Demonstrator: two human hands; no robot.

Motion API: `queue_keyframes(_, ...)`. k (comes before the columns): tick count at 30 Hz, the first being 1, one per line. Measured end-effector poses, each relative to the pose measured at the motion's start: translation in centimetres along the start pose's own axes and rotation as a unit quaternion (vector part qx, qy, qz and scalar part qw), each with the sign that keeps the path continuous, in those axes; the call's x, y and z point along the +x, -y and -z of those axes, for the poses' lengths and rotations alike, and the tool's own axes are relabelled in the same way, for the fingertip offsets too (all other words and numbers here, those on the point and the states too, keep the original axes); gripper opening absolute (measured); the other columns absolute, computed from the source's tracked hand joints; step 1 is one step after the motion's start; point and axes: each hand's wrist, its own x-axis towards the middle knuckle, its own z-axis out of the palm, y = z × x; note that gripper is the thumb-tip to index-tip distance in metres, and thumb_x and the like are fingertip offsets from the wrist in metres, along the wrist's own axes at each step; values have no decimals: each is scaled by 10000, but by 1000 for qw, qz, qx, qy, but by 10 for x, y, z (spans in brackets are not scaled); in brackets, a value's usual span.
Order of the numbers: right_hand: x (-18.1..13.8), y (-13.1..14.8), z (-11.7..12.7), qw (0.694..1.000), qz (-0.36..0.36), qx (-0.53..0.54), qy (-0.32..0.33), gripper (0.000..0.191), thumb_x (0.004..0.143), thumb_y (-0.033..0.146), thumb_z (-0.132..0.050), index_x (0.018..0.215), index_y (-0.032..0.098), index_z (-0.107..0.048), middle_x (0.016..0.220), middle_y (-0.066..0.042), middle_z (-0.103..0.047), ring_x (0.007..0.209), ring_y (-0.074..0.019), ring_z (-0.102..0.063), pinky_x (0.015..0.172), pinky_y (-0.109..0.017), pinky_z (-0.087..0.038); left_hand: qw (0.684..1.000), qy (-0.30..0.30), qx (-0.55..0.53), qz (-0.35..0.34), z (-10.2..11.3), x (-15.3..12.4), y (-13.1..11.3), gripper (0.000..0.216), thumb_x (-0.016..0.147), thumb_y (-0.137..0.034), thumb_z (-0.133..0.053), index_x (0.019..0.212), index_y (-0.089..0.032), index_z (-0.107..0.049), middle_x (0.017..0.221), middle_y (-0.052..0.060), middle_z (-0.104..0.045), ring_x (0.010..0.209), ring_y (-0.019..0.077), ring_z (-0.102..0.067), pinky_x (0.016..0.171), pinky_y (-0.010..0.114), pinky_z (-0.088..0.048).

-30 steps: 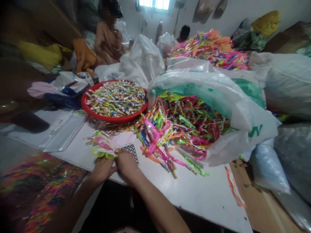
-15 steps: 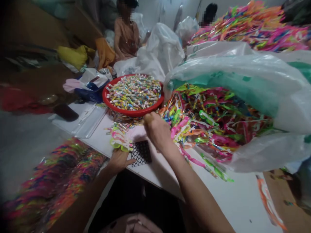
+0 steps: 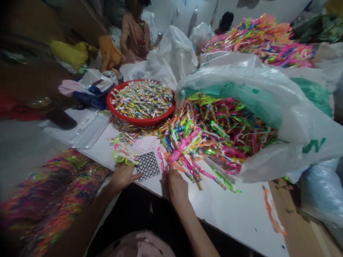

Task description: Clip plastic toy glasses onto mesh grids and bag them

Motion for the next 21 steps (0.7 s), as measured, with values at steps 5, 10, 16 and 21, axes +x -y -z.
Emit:
queue_keyframes(5,13,19,10,982,73,174,-21,227,869,366,-491,915,168,-593,678,-32,-618,605,-169,-574,546,-254,-392,999,42,-10,-6,9,-2,2,626,754,-494,-652,1219,-86,-553,1199,220,-607,1143,348,-545,950,435,-398)
queue_keyframes(10,27,49,-10,904,195,374,-66,232,847,364,-497,957,180,-589,839,-61,-651,761,-186,-609,698,-301,-486,999,40,-11,4,10,-1,-1,612,735,-445,-685,1210,-84,-552,1206,222,-602,1138,354,-544,983,463,-372)
queue_keyframes(16,39,62,-46,903,191,384,-29,199,881,290,-457,1010,189,-570,925,-71,-654,841,-183,-620,766,-328,-501,999,28,-25,-3,-2,6,2,531,706,-412,-698,1125,-106,-589,1123,183,-641,1096,327,-564,995,454,-362)
queue_keyframes(21,35,95,-30,978,190,77,50,163,818,128,-486,941,143,-591,949,-125,-640,839,-210,-623,709,-305,-483,999,20,-33,-37,-11,5,9,315,728,-313,-641,996,-147,-648,1095,153,-657,1110,332,-561,982,477,-383)
